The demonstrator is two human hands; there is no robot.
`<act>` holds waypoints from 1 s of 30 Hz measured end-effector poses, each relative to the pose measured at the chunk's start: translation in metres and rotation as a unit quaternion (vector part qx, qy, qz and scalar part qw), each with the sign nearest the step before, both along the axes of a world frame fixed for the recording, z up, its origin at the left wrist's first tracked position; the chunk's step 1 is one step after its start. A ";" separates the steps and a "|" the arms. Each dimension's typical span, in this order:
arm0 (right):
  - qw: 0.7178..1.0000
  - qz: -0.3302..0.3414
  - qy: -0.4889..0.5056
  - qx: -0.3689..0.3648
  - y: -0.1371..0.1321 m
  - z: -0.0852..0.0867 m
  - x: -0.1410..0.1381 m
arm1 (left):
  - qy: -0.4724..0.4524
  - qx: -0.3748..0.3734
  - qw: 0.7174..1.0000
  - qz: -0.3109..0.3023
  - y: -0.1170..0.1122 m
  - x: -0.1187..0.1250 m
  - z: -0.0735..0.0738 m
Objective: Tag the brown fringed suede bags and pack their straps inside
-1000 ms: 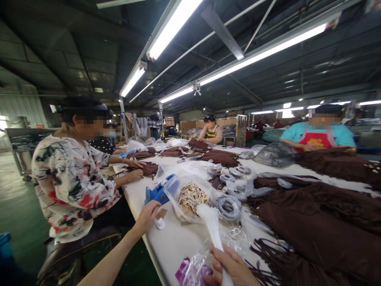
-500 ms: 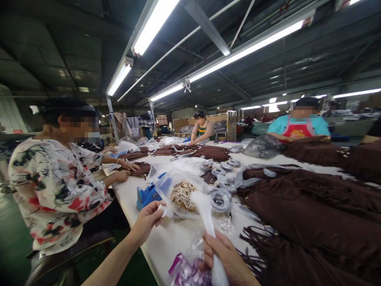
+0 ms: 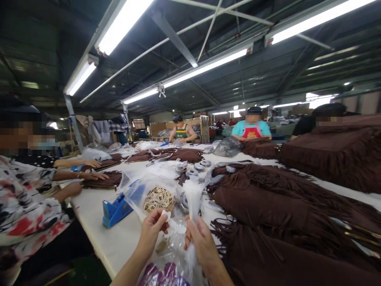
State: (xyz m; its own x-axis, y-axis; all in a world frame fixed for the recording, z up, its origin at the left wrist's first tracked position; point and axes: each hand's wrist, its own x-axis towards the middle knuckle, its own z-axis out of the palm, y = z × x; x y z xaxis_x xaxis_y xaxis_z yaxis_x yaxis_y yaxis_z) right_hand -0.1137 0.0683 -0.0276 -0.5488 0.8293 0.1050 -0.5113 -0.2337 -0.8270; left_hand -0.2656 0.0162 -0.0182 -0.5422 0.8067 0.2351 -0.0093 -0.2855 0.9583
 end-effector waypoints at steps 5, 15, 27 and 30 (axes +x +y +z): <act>1.000 -0.018 -0.008 -0.016 0.011 0.004 0.011 | -0.027 -0.019 0.999 0.016 0.006 -0.007 -0.005; 0.998 0.055 0.000 -0.030 0.005 -0.001 0.009 | 0.134 0.004 0.991 -0.022 0.012 -0.010 0.020; 0.994 0.041 0.039 -0.094 0.002 -0.003 0.004 | 0.180 -0.140 0.956 -0.183 0.050 -0.039 0.068; 0.994 0.038 0.044 -0.092 0.004 -0.007 0.004 | 0.198 -0.161 0.947 -0.196 0.064 -0.044 0.074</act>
